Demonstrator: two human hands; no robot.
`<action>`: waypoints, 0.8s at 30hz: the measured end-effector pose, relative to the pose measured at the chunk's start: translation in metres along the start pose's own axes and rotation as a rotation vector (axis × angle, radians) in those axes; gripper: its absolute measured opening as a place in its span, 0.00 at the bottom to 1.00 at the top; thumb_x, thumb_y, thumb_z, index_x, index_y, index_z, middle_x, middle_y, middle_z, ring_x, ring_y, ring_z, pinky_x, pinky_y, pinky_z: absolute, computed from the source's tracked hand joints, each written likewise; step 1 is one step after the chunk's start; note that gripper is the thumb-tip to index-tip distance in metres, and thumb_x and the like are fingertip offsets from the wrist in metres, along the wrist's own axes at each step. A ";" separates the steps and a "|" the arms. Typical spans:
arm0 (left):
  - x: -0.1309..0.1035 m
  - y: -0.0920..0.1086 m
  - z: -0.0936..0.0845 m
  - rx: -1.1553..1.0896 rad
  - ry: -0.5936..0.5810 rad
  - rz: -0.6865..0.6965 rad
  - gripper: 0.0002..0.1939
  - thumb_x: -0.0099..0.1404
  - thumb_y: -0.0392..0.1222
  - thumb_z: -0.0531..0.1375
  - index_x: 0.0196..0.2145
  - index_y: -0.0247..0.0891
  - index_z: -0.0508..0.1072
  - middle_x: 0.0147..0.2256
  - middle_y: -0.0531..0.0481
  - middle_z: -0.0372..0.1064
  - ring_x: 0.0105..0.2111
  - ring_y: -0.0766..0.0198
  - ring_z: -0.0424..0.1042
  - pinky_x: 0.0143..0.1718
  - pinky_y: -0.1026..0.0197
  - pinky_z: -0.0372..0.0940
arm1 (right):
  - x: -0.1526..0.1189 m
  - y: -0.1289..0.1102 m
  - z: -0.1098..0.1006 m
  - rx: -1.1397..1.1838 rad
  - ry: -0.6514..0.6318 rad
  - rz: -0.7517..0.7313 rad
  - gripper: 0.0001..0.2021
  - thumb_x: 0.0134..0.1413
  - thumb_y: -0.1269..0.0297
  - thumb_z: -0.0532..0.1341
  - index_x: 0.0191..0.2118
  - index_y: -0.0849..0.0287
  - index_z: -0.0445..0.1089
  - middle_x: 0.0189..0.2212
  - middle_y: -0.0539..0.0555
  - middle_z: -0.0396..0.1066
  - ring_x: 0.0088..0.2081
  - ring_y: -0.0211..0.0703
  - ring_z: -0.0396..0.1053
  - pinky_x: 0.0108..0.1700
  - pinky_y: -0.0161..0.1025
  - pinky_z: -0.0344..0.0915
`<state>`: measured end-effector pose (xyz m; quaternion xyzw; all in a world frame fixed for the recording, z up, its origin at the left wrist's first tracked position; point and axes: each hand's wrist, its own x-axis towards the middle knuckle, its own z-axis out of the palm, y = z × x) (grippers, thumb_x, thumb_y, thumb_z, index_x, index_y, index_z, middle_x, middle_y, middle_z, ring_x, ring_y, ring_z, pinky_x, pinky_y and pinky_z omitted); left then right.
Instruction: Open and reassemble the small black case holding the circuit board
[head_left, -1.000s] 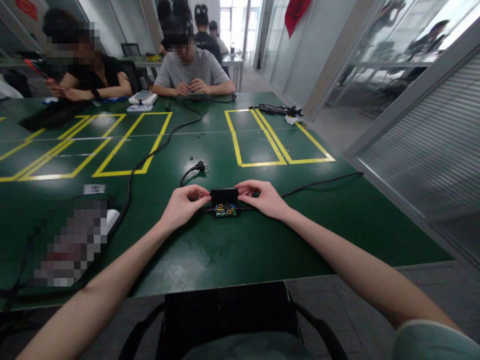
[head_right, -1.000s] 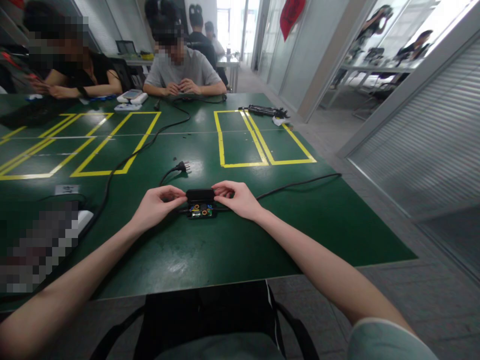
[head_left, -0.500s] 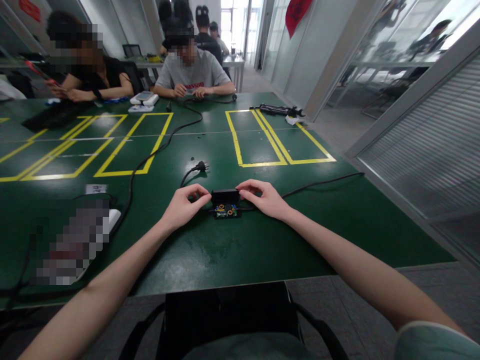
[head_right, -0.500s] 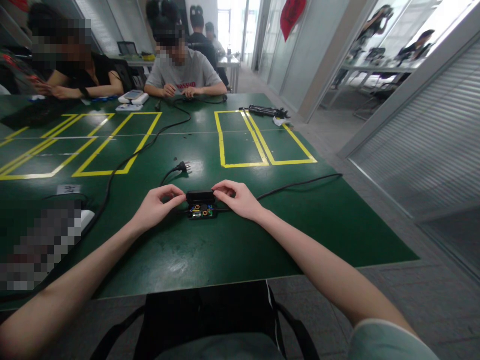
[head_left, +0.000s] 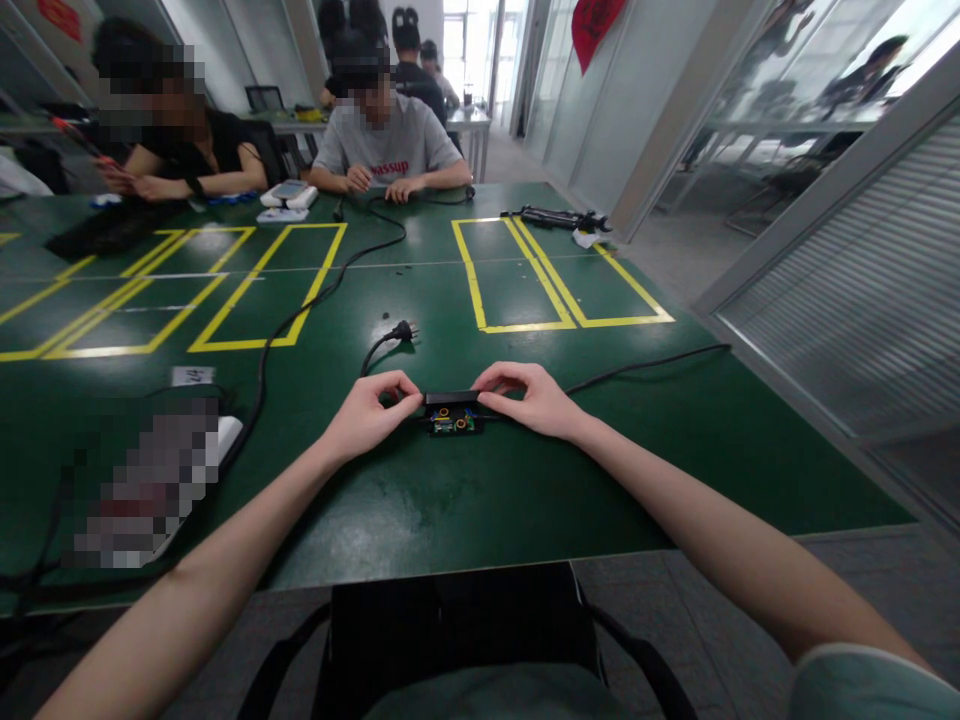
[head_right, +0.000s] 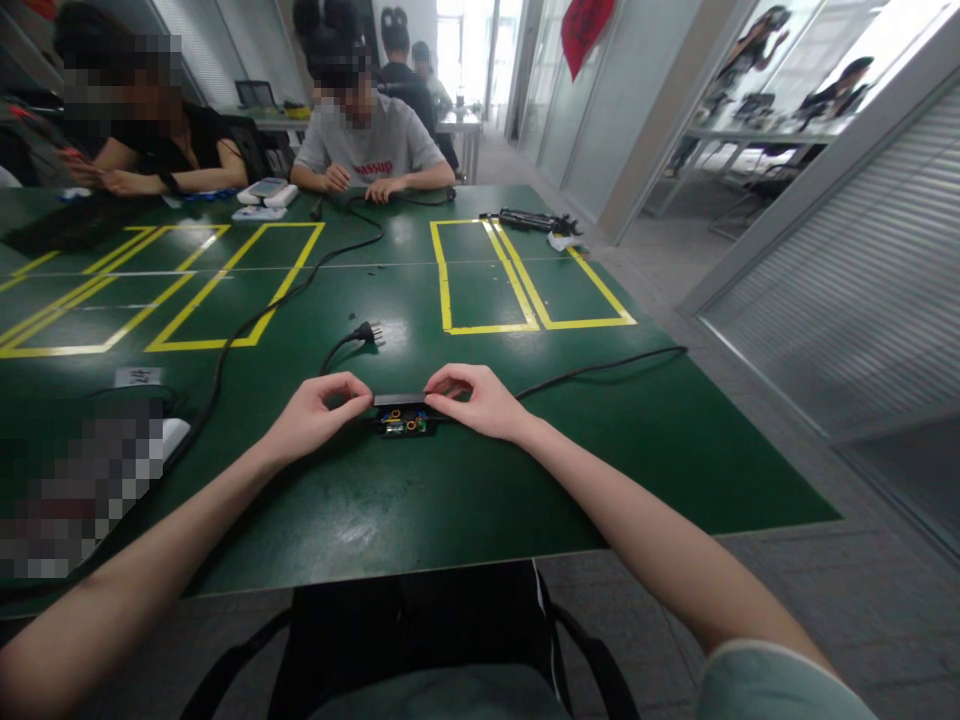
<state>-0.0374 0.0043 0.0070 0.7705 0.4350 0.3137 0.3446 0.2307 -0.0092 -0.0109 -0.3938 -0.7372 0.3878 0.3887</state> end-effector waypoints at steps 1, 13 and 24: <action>0.000 0.000 0.000 -0.004 -0.006 0.002 0.13 0.63 0.48 0.61 0.28 0.36 0.76 0.28 0.51 0.74 0.30 0.63 0.70 0.33 0.62 0.63 | 0.000 0.000 0.000 -0.002 -0.007 -0.008 0.08 0.58 0.60 0.67 0.39 0.59 0.77 0.37 0.54 0.79 0.37 0.42 0.77 0.43 0.42 0.75; -0.001 -0.006 -0.007 -0.011 -0.172 0.014 0.10 0.61 0.45 0.63 0.28 0.36 0.77 0.28 0.51 0.74 0.30 0.64 0.69 0.34 0.62 0.63 | -0.001 -0.006 -0.006 -0.090 -0.135 -0.162 0.08 0.55 0.65 0.70 0.41 0.58 0.80 0.37 0.53 0.74 0.38 0.42 0.72 0.42 0.42 0.72; 0.000 -0.010 -0.009 -0.011 -0.239 0.032 0.09 0.62 0.45 0.63 0.29 0.36 0.76 0.30 0.51 0.73 0.31 0.64 0.70 0.36 0.62 0.64 | -0.002 -0.006 -0.006 -0.143 -0.172 -0.200 0.08 0.57 0.66 0.69 0.43 0.57 0.80 0.37 0.53 0.72 0.39 0.44 0.71 0.44 0.43 0.69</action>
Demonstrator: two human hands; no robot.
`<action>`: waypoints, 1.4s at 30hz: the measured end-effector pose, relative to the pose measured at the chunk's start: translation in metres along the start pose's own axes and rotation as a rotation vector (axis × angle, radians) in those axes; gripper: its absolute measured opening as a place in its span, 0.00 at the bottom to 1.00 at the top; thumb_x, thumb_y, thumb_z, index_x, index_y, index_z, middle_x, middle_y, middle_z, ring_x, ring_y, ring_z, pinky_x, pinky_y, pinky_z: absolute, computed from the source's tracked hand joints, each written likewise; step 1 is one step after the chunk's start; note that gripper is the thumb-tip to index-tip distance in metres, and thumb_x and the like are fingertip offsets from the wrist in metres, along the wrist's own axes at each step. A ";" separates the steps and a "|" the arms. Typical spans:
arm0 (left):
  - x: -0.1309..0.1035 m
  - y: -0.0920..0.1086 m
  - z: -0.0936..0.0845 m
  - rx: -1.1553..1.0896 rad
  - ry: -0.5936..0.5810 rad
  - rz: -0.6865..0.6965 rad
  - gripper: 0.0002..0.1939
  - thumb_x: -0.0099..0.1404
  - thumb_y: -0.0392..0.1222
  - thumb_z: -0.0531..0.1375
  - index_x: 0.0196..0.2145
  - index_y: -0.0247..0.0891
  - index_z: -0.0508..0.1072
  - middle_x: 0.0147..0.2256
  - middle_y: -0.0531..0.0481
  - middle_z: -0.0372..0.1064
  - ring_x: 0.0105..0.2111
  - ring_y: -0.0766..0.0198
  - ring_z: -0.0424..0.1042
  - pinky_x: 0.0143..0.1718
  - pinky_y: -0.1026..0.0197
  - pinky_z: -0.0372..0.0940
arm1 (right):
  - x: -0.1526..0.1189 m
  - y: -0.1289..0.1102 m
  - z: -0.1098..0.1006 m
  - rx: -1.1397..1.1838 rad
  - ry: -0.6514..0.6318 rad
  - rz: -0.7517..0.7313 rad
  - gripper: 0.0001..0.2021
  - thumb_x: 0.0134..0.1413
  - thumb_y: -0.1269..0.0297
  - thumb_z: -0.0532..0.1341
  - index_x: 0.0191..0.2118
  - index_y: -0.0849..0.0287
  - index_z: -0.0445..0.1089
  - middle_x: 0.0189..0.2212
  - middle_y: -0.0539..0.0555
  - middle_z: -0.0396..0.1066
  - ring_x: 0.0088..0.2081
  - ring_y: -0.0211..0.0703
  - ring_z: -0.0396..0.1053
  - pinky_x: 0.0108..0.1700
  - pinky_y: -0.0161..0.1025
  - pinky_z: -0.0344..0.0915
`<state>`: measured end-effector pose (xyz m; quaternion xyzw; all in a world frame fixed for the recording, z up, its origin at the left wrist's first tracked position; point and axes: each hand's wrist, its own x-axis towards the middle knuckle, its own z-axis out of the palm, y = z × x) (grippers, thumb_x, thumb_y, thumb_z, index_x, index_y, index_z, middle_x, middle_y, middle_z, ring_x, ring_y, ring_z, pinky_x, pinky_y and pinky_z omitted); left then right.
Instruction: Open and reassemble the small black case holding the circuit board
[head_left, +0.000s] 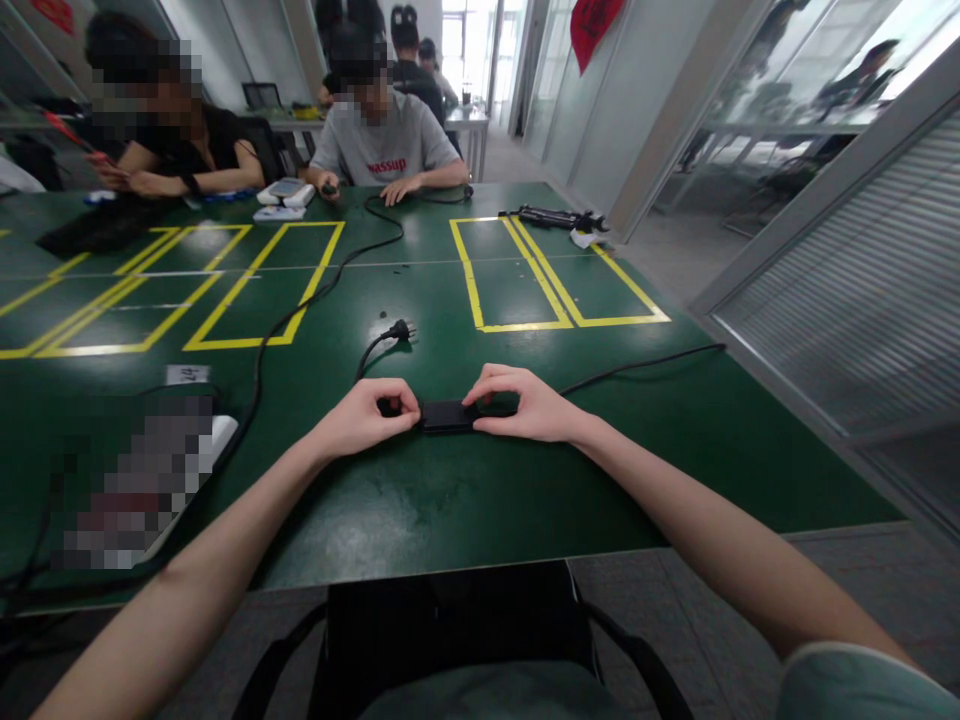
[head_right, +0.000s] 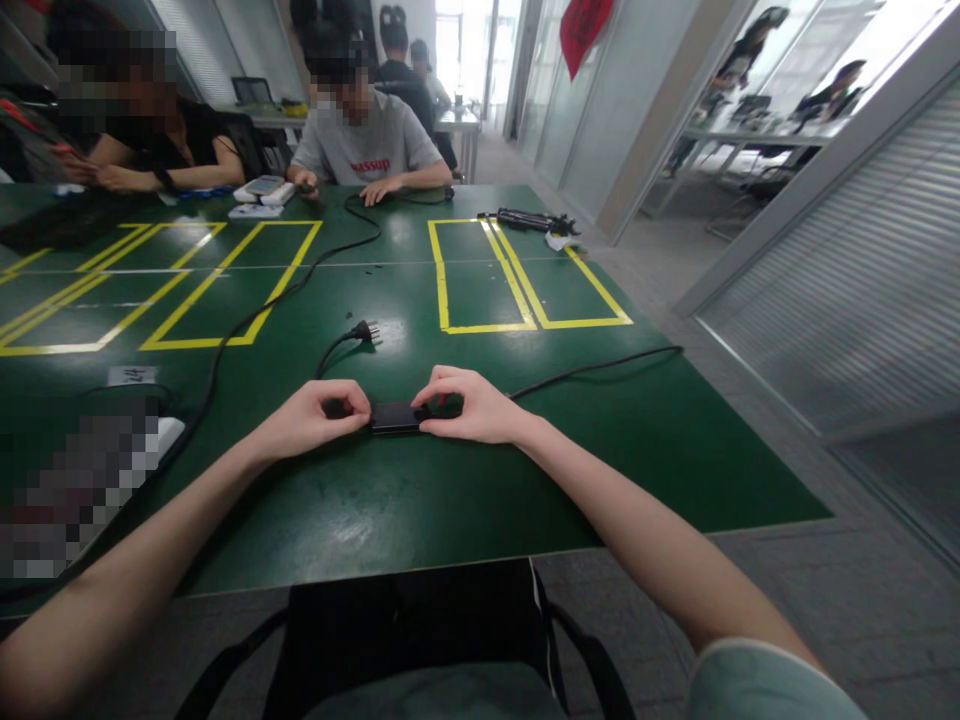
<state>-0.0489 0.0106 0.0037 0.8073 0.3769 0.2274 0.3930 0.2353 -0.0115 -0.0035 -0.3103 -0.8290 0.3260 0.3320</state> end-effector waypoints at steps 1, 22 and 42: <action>0.000 0.000 0.000 -0.001 -0.004 -0.003 0.09 0.62 0.45 0.63 0.29 0.36 0.76 0.30 0.51 0.73 0.31 0.63 0.70 0.36 0.61 0.64 | 0.000 0.000 0.000 0.007 0.003 0.004 0.08 0.58 0.65 0.69 0.43 0.57 0.80 0.36 0.53 0.72 0.39 0.44 0.71 0.44 0.43 0.69; 0.002 0.003 -0.001 0.064 -0.074 0.142 0.10 0.63 0.43 0.61 0.26 0.38 0.68 0.35 0.49 0.72 0.35 0.62 0.72 0.41 0.60 0.65 | 0.003 0.005 0.001 0.099 -0.080 0.104 0.15 0.59 0.61 0.69 0.50 0.59 0.78 0.46 0.56 0.74 0.43 0.43 0.73 0.46 0.42 0.72; 0.001 0.006 0.015 0.520 -0.027 0.276 0.17 0.66 0.52 0.64 0.47 0.39 0.74 0.42 0.44 0.73 0.41 0.54 0.72 0.43 0.55 0.67 | -0.001 0.005 0.004 0.007 -0.076 0.068 0.14 0.60 0.63 0.67 0.51 0.58 0.75 0.45 0.55 0.77 0.42 0.44 0.73 0.47 0.44 0.72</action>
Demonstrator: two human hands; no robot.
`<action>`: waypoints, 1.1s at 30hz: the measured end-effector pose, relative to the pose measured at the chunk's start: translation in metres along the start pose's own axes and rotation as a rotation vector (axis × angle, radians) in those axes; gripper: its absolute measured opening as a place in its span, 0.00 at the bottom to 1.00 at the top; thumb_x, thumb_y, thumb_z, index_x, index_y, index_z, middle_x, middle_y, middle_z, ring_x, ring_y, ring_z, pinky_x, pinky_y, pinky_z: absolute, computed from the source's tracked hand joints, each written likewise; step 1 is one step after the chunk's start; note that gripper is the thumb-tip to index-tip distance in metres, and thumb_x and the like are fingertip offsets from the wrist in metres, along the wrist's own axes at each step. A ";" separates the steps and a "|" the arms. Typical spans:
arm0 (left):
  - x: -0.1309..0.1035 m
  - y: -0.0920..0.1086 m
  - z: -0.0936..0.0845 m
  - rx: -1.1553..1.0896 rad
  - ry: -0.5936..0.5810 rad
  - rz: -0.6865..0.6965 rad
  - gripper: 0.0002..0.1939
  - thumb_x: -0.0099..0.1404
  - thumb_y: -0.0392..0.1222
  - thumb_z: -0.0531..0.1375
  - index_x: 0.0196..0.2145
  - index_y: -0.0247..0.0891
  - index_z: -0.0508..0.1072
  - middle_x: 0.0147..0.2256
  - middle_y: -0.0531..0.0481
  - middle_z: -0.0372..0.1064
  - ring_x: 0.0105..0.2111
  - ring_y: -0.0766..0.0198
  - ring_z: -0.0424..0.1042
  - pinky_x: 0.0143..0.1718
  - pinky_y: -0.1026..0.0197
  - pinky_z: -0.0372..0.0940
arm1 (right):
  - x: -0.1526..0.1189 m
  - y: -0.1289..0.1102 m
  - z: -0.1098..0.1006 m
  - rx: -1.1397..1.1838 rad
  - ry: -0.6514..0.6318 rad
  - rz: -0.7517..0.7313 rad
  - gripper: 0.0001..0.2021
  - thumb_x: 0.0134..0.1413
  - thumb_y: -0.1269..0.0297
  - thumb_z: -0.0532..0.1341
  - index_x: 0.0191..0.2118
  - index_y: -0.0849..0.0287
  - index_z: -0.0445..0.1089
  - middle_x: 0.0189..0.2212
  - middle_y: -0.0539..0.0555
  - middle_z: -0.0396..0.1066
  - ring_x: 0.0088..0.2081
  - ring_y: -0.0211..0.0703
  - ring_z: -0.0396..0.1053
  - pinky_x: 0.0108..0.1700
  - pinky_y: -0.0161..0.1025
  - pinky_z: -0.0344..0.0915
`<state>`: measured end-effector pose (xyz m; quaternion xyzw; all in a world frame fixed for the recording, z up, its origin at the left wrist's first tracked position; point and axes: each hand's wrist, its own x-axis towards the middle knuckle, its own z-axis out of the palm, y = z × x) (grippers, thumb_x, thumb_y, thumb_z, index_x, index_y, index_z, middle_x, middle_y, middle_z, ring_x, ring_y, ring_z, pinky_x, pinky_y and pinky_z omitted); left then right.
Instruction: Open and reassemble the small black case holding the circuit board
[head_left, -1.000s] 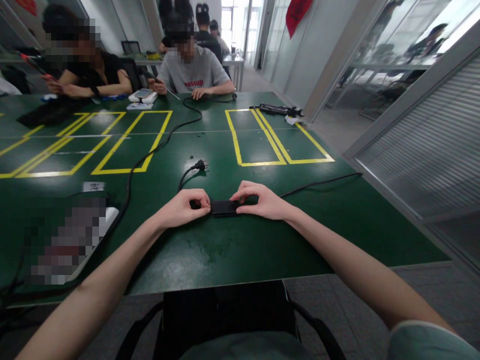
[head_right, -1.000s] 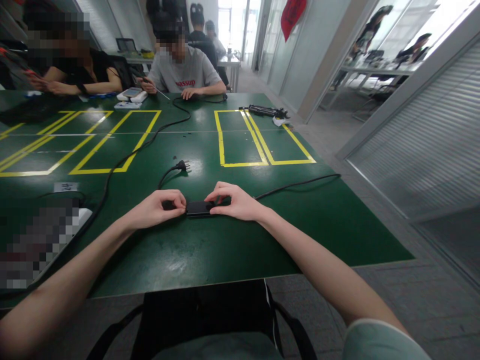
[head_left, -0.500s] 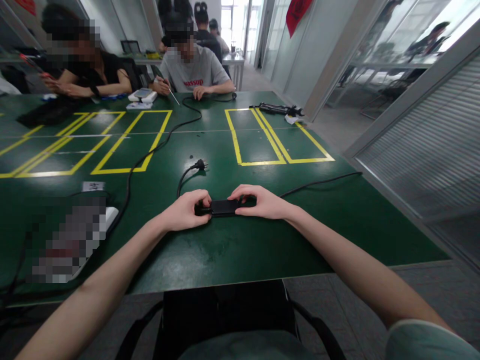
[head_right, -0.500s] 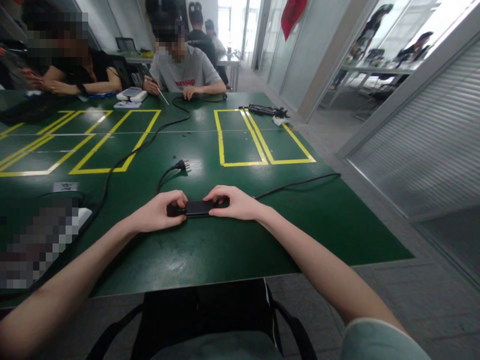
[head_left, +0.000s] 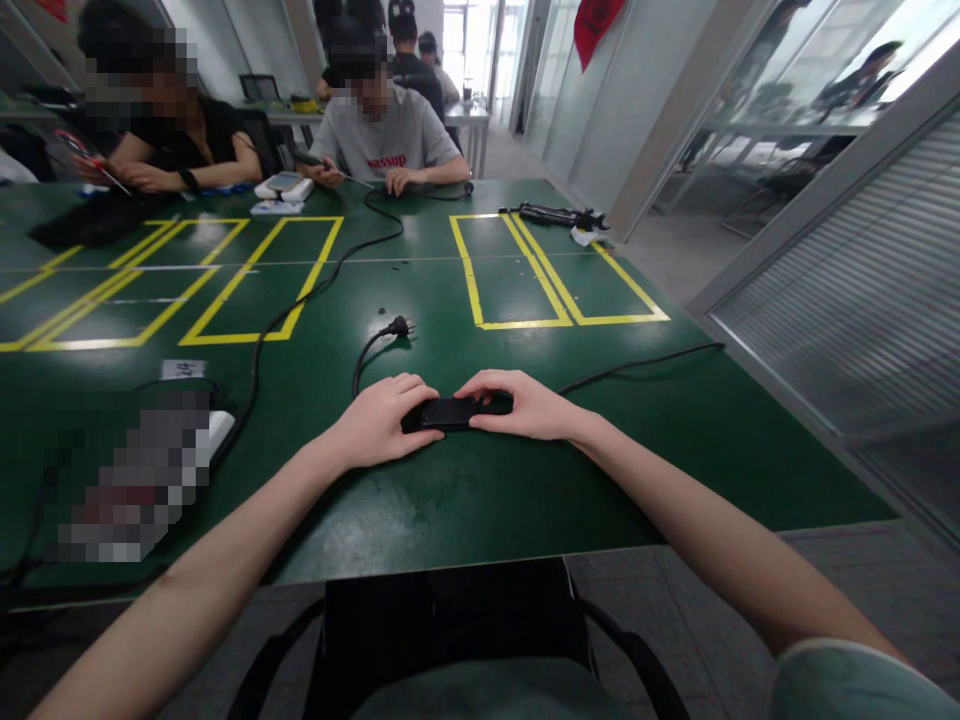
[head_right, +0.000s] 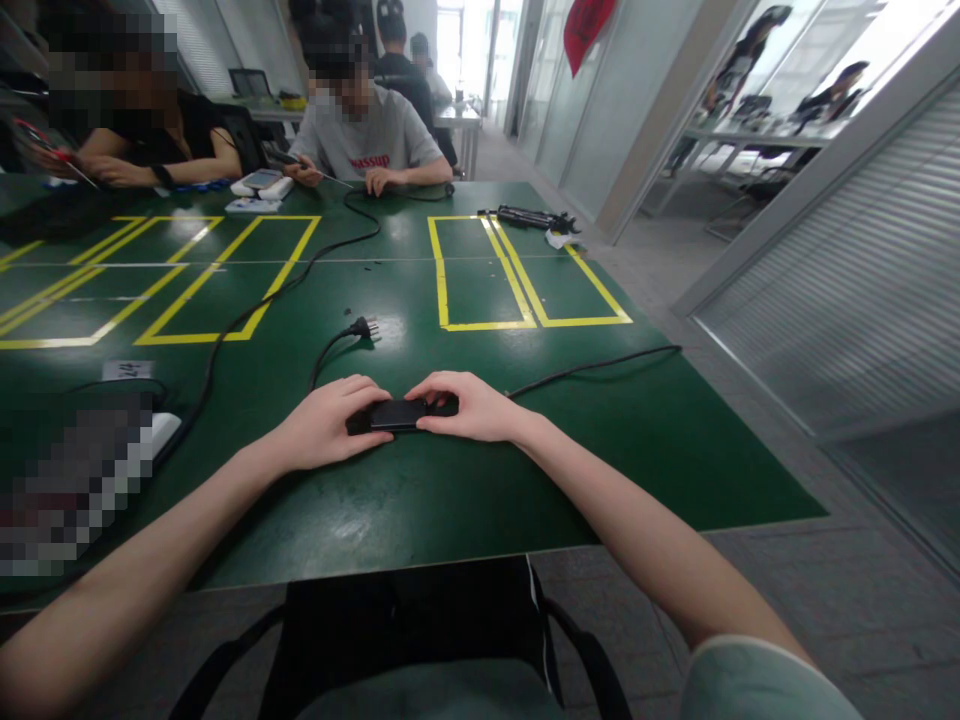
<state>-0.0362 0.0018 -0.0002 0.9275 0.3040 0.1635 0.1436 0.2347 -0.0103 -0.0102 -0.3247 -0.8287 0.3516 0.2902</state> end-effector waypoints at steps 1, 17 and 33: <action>0.000 0.000 0.000 0.019 -0.004 0.012 0.17 0.68 0.52 0.63 0.48 0.38 0.74 0.43 0.43 0.73 0.42 0.53 0.72 0.44 0.55 0.67 | 0.000 0.001 0.001 -0.032 0.009 -0.024 0.14 0.60 0.63 0.67 0.51 0.57 0.74 0.45 0.56 0.77 0.42 0.44 0.73 0.47 0.44 0.72; -0.002 0.004 0.003 0.128 0.104 0.050 0.22 0.71 0.54 0.61 0.55 0.38 0.78 0.45 0.41 0.79 0.44 0.52 0.76 0.48 0.51 0.70 | 0.001 -0.002 0.017 -0.594 0.054 -0.207 0.17 0.69 0.54 0.59 0.53 0.61 0.73 0.43 0.64 0.79 0.42 0.55 0.74 0.44 0.49 0.70; 0.001 0.008 0.006 -0.058 0.175 -0.195 0.26 0.72 0.60 0.56 0.54 0.38 0.78 0.48 0.43 0.80 0.45 0.51 0.78 0.47 0.55 0.70 | 0.001 -0.004 0.016 -0.720 0.162 -0.263 0.20 0.73 0.53 0.54 0.55 0.62 0.73 0.48 0.65 0.79 0.45 0.54 0.74 0.47 0.49 0.67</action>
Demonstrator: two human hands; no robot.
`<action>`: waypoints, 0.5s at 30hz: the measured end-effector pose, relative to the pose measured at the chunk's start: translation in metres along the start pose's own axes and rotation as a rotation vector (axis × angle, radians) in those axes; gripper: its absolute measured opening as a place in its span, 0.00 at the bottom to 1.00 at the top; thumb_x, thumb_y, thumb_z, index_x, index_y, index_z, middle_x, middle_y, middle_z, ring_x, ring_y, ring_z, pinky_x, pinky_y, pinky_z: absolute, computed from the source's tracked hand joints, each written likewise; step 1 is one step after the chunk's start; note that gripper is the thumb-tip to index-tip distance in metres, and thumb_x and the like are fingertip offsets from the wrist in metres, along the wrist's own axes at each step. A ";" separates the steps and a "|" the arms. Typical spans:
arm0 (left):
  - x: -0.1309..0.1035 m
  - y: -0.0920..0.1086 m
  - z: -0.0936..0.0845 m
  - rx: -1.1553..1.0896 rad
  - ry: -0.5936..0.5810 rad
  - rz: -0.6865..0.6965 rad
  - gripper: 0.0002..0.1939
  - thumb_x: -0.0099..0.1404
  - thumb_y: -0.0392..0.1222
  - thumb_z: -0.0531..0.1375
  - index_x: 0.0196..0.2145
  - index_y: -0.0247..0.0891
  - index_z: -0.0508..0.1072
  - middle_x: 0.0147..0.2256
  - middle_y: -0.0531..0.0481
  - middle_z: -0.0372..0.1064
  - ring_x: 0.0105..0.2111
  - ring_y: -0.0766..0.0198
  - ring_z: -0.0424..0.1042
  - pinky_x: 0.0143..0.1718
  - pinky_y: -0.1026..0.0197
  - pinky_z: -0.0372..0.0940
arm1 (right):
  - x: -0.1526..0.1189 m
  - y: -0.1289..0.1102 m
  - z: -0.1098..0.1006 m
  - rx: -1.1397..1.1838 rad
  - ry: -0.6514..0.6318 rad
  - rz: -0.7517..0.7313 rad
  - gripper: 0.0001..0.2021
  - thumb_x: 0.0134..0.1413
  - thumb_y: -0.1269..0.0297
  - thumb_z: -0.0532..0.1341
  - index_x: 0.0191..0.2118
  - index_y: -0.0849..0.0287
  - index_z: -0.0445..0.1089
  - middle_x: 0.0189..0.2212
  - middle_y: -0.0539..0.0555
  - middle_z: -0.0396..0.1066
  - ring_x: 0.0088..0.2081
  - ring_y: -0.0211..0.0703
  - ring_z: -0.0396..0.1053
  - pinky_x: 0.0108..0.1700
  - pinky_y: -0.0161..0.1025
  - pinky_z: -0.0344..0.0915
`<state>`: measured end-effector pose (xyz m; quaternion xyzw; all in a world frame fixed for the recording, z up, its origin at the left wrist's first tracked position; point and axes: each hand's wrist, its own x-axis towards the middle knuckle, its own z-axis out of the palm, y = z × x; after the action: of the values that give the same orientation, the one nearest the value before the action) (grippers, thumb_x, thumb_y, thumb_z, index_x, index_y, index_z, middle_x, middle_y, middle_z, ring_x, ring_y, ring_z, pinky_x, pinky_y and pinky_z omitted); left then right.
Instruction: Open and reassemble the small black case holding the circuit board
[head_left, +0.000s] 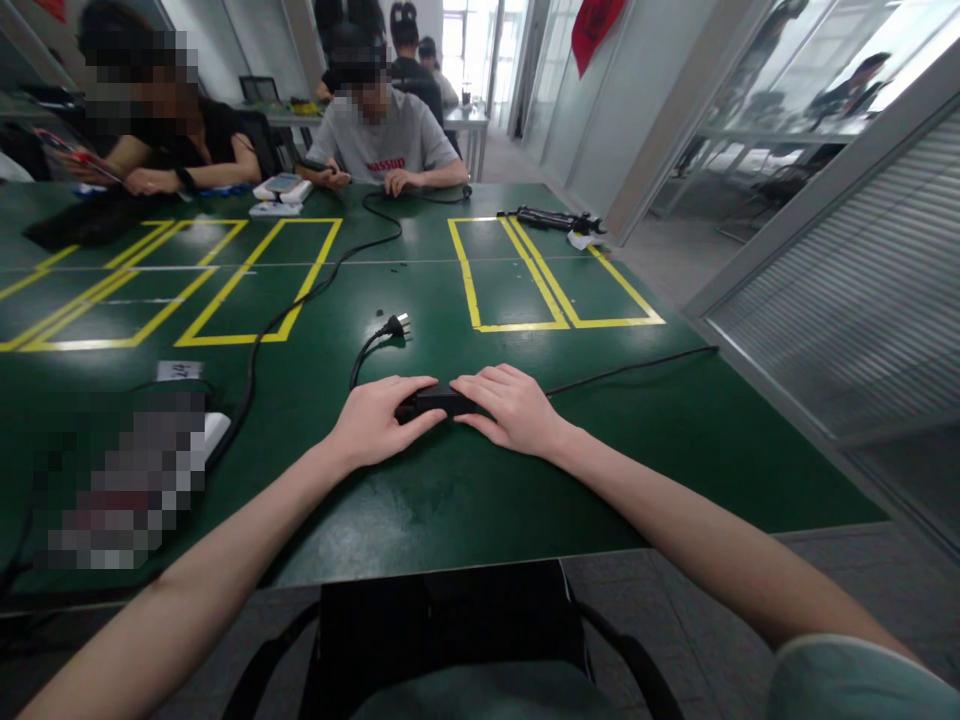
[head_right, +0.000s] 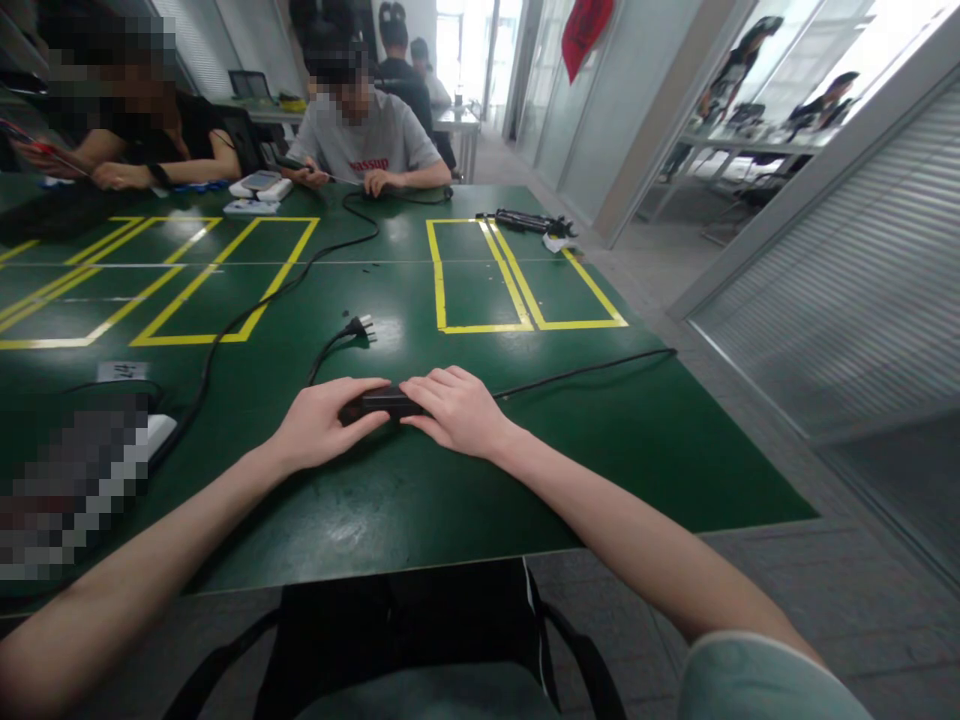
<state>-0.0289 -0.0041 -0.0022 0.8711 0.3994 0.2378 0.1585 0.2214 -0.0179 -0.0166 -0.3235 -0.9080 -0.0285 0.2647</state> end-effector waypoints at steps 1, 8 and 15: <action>0.001 0.001 -0.001 -0.037 -0.004 -0.053 0.26 0.73 0.59 0.53 0.53 0.39 0.78 0.46 0.45 0.81 0.44 0.53 0.78 0.46 0.56 0.69 | 0.000 -0.001 0.000 -0.023 0.008 -0.016 0.20 0.73 0.54 0.54 0.56 0.62 0.73 0.50 0.65 0.79 0.46 0.54 0.74 0.49 0.50 0.67; 0.010 -0.001 -0.010 -0.358 -0.214 -0.262 0.28 0.72 0.62 0.52 0.44 0.36 0.81 0.33 0.49 0.79 0.33 0.57 0.75 0.39 0.59 0.69 | 0.000 0.001 0.003 -0.092 0.062 -0.048 0.17 0.73 0.60 0.56 0.60 0.59 0.71 0.57 0.61 0.76 0.53 0.52 0.74 0.57 0.52 0.66; 0.008 0.004 -0.006 -0.439 -0.096 -0.211 0.24 0.70 0.55 0.58 0.54 0.36 0.76 0.51 0.43 0.78 0.50 0.51 0.75 0.54 0.50 0.69 | -0.002 0.002 0.005 -0.064 0.089 -0.005 0.14 0.70 0.67 0.56 0.56 0.59 0.73 0.56 0.62 0.76 0.46 0.49 0.77 0.45 0.45 0.71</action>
<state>-0.0256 0.0003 0.0071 0.7797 0.4188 0.2592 0.3867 0.2216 -0.0161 -0.0224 -0.3281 -0.8947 -0.0724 0.2943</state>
